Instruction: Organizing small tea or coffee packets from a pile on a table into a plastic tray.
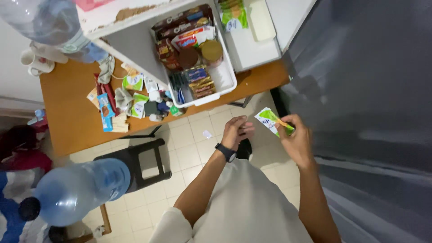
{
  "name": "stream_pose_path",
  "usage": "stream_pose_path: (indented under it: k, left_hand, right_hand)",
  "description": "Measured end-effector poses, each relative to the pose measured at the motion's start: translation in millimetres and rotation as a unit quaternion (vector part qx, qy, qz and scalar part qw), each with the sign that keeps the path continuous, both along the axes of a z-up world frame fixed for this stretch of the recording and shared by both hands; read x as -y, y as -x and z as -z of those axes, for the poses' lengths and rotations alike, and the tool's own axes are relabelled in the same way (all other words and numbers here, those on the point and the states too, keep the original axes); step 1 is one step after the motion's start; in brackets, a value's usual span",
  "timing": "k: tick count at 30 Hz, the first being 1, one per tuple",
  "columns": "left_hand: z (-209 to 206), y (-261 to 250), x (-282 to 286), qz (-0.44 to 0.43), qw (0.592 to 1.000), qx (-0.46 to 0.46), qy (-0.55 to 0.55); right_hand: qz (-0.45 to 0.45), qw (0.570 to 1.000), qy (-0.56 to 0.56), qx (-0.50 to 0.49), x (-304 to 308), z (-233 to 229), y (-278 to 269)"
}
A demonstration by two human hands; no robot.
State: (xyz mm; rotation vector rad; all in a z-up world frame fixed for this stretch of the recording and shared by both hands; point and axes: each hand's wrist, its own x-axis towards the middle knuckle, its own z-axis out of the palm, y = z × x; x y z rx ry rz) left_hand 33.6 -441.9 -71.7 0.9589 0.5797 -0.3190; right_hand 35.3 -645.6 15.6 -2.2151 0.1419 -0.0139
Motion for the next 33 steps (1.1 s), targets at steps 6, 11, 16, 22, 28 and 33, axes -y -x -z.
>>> stream_pose_path:
  k: [6, 11, 16, 22, 28, 33]
  left_hand:
    - [72, -99, 37, -0.079, 0.991, -0.035, 0.100]
    - [92, -180, 47, -0.112, 0.987, -0.078, 0.087]
    - [-33, -211, 39, -0.202, 0.967, -0.151, 0.045]
    - [-49, -235, 31, -0.042, 0.971, -0.211, -0.107]
    - [148, -215, 66, -0.399, 0.907, -0.115, 0.068]
    - [112, -164, 78, -0.435, 0.897, -0.046, 0.063]
  right_hand:
    - [-0.031, 0.998, -0.031, 0.034, 21, 9, -59]
    - [-0.070, 0.991, 0.017, 0.113, 28, 19, -114]
    - [-0.119, 0.982, 0.004, 0.146, 19, 13, -153]
    - [-0.195, 0.974, -0.005, 0.114, 8, -9, -194]
    - [-0.274, 0.951, -0.015, 0.140, 3, -7, -227]
    - [-0.299, 0.946, 0.009, 0.127, 5, 24, -240]
